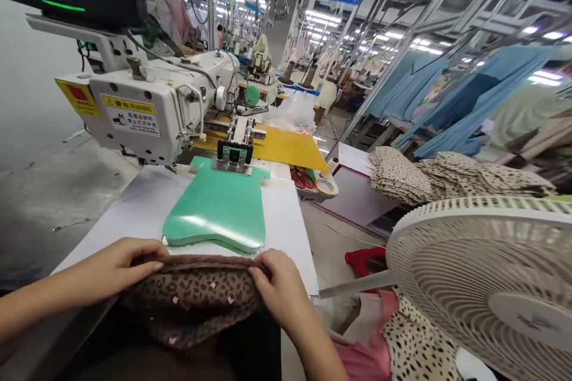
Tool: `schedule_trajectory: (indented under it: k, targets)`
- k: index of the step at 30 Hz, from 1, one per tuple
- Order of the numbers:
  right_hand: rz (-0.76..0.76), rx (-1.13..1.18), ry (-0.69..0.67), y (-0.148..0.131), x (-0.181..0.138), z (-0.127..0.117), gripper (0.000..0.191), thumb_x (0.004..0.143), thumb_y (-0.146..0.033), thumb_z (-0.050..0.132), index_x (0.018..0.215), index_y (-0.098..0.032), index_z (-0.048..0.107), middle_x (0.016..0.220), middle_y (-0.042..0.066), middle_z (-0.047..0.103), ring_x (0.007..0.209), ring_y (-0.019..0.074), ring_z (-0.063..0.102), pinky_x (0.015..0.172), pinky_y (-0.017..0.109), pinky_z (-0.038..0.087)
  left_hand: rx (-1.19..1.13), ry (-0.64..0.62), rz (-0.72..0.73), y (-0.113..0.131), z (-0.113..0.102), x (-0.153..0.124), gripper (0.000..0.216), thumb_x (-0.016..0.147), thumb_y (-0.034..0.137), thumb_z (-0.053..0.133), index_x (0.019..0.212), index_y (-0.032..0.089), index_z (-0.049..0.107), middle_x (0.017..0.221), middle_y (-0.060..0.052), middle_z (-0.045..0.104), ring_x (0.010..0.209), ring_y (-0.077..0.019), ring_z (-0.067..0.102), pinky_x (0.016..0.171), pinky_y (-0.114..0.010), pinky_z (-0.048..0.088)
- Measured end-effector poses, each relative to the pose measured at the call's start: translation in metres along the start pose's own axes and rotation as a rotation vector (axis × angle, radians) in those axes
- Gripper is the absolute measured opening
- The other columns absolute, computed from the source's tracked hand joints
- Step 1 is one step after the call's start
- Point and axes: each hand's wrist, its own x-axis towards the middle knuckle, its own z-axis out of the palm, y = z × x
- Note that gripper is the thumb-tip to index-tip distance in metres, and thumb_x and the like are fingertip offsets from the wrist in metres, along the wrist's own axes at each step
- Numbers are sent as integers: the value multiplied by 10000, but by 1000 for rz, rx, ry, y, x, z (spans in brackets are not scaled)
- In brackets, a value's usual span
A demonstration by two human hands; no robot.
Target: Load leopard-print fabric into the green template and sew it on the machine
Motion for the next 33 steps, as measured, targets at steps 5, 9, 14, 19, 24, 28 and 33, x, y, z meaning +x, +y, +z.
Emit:
schedule_trajectory:
  k: [5,9,14,19,24,28,33]
  targets:
    - [-24,280,-98,-5,-12,-6,191,944,-361,510,878,-214,611,927,52,660,913,215,603,841,329,461,192,270,38,4,-4,-24,252,856,458,506,774,256,634,749,-5,655,695,-208,603,632,-280,409]
    - [45,607,-95,-11,-33,-16,186,933,-383,615,847,-227,563,842,13,600,804,172,561,728,264,458,97,304,114,23,-18,-49,277,901,477,511,753,265,608,687,12,619,606,-172,571,544,-247,416]
    - [162,725,19,-2,-41,-5,322,887,-474,712,819,-227,518,735,-27,499,655,128,449,583,214,387,-224,162,39,32,-23,-37,350,899,556,485,785,245,598,714,-6,600,659,-184,575,579,-244,480]
    - [159,643,5,-3,-42,-4,299,892,-510,691,923,-219,630,849,18,599,806,175,557,722,251,461,-178,197,72,36,-19,-25,312,883,527,498,831,242,615,764,-19,608,717,-198,569,598,-253,473]
    - [192,710,-28,-7,-50,-10,387,860,-553,712,759,-207,569,705,-20,519,653,131,468,608,224,394,-326,96,23,42,-21,-31,385,866,609,499,859,235,587,747,-7,545,690,-183,534,577,-252,461]
    - [245,738,62,-7,-44,-7,438,782,-584,756,768,-209,528,694,-37,493,633,124,437,583,221,350,-236,110,24,31,-16,-28,366,874,580,516,840,227,603,770,-5,594,733,-177,568,640,-234,478]
    - [148,409,57,-1,-29,2,312,884,-495,564,789,-199,592,742,2,556,738,176,517,683,280,393,-64,237,-7,0,5,-14,370,877,582,488,852,246,642,800,6,687,766,-192,633,668,-224,488]
